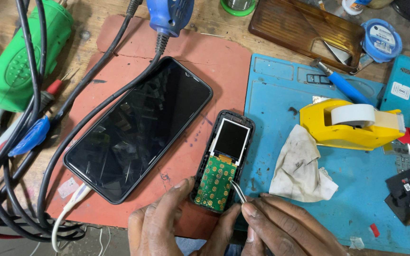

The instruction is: The person uses tweezers to press and test contacts on the exposed circuit board of a disassembled mobile phone. The phone screen lights up and displays icons during testing. The person repeatedly touches different contact points and briefly wipes the board with a cloth.

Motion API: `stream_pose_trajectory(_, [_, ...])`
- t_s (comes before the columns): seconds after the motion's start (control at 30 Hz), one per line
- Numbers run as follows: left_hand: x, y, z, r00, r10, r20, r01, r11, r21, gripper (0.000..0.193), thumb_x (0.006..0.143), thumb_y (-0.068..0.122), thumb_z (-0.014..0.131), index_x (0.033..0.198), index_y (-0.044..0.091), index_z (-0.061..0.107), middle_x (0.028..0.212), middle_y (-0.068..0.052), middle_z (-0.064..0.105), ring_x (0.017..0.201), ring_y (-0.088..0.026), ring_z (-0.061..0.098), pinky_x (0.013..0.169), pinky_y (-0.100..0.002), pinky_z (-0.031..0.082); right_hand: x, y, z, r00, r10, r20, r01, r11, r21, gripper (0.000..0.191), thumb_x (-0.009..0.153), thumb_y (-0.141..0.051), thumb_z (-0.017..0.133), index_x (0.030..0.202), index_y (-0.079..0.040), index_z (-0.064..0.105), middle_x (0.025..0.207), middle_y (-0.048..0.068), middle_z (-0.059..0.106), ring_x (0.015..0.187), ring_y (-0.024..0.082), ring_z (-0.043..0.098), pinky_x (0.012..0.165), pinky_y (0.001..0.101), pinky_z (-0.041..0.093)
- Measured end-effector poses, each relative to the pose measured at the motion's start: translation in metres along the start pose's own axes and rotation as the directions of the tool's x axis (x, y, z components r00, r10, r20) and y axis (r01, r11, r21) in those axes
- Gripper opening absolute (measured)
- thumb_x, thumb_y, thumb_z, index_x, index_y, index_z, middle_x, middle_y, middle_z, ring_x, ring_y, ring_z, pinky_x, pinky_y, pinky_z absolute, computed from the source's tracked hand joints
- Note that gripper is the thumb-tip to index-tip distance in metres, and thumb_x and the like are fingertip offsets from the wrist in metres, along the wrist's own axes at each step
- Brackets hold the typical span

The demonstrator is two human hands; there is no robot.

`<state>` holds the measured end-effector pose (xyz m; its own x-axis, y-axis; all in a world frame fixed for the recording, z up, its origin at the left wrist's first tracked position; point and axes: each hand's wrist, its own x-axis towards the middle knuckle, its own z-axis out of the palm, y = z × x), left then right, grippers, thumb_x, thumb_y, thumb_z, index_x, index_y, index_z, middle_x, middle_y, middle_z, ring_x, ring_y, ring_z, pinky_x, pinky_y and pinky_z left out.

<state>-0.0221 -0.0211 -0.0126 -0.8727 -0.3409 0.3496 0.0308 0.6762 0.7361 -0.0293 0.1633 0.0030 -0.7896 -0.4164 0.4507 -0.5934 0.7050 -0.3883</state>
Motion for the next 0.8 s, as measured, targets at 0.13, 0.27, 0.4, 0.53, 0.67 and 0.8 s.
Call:
stream_pose_trajectory(0.13, [-0.0059, 0.0005, 0.0038, 0.993, -0.116, 0.009, 0.116, 0.993, -0.024, 0.080, 0.048, 0.037, 0.107, 0.113, 0.008, 0.069, 0.096, -0.006, 0.075, 0.083, -0.018, 0.067, 0.068, -0.029, 0.056, 0.0001, 0.0016, -0.0034, 0.999, 0.000, 0.035, -0.001, 1.000, 0.009, 0.035, 0.088, -0.008, 0.068, 0.123, -0.004, 0.065, 0.115, 0.015, 0.075, 0.111, 0.032, 0.075, 0.098, 0.0442, 0.062])
stream_pose_trajectory(0.27, [-0.0062, -0.0012, 0.0045, 0.998, -0.057, -0.018, 0.055, 0.995, -0.077, 0.079, 0.053, 0.034, 0.104, 0.114, 0.006, 0.064, 0.100, -0.006, 0.075, 0.087, -0.018, 0.068, 0.070, -0.027, 0.056, 0.0018, 0.0039, -0.0056, 0.997, -0.027, 0.067, 0.025, 0.999, 0.028, 0.037, 0.087, -0.008, 0.069, 0.123, -0.002, 0.064, 0.116, 0.017, 0.075, 0.111, 0.033, 0.075, 0.098, 0.0455, 0.062])
stream_pose_trajectory(0.4, [-0.0056, 0.0002, 0.0034, 0.997, -0.072, -0.002, 0.071, 0.995, -0.063, 0.080, 0.051, 0.034, 0.106, 0.114, 0.007, 0.064, 0.102, -0.006, 0.075, 0.087, -0.017, 0.069, 0.070, -0.027, 0.057, 0.0042, 0.0007, -0.0026, 1.000, -0.016, 0.010, 0.016, 1.000, 0.005, 0.035, 0.087, -0.005, 0.068, 0.122, -0.003, 0.064, 0.114, 0.015, 0.074, 0.109, 0.032, 0.075, 0.098, 0.0452, 0.062])
stream_pose_trajectory(0.53, [-0.0012, 0.0019, 0.0031, 1.000, -0.001, -0.023, 0.000, 0.998, -0.070, 0.078, 0.053, 0.032, 0.105, 0.112, 0.008, 0.060, 0.108, -0.007, 0.076, 0.092, -0.019, 0.068, 0.071, -0.028, 0.056, 0.0058, -0.0033, -0.0011, 1.000, -0.004, 0.001, 0.004, 1.000, -0.003, 0.035, 0.086, -0.005, 0.069, 0.121, -0.003, 0.065, 0.112, 0.015, 0.075, 0.107, 0.032, 0.076, 0.097, 0.0446, 0.062])
stream_pose_trajectory(0.67, [0.0020, 0.0040, 0.0014, 0.999, 0.039, -0.035, -0.042, 0.997, -0.063, 0.078, 0.054, 0.031, 0.104, 0.112, 0.008, 0.058, 0.109, -0.008, 0.075, 0.096, -0.021, 0.069, 0.075, -0.030, 0.057, 0.0062, -0.0042, -0.0010, 0.999, 0.026, -0.035, -0.026, 1.000, -0.009, 0.034, 0.087, -0.005, 0.069, 0.121, -0.005, 0.066, 0.110, 0.013, 0.075, 0.106, 0.030, 0.075, 0.096, 0.0430, 0.062])
stream_pose_trajectory(0.8, [0.0034, 0.0053, 0.0010, 0.998, 0.052, -0.042, -0.055, 0.997, -0.061, 0.078, 0.054, 0.031, 0.104, 0.113, 0.008, 0.057, 0.109, -0.008, 0.075, 0.096, -0.022, 0.069, 0.078, -0.030, 0.057, 0.0056, -0.0034, -0.0008, 1.000, -0.007, -0.025, 0.007, 1.000, -0.004, 0.035, 0.086, -0.005, 0.069, 0.121, -0.005, 0.065, 0.112, 0.013, 0.075, 0.107, 0.031, 0.075, 0.096, 0.0434, 0.062])
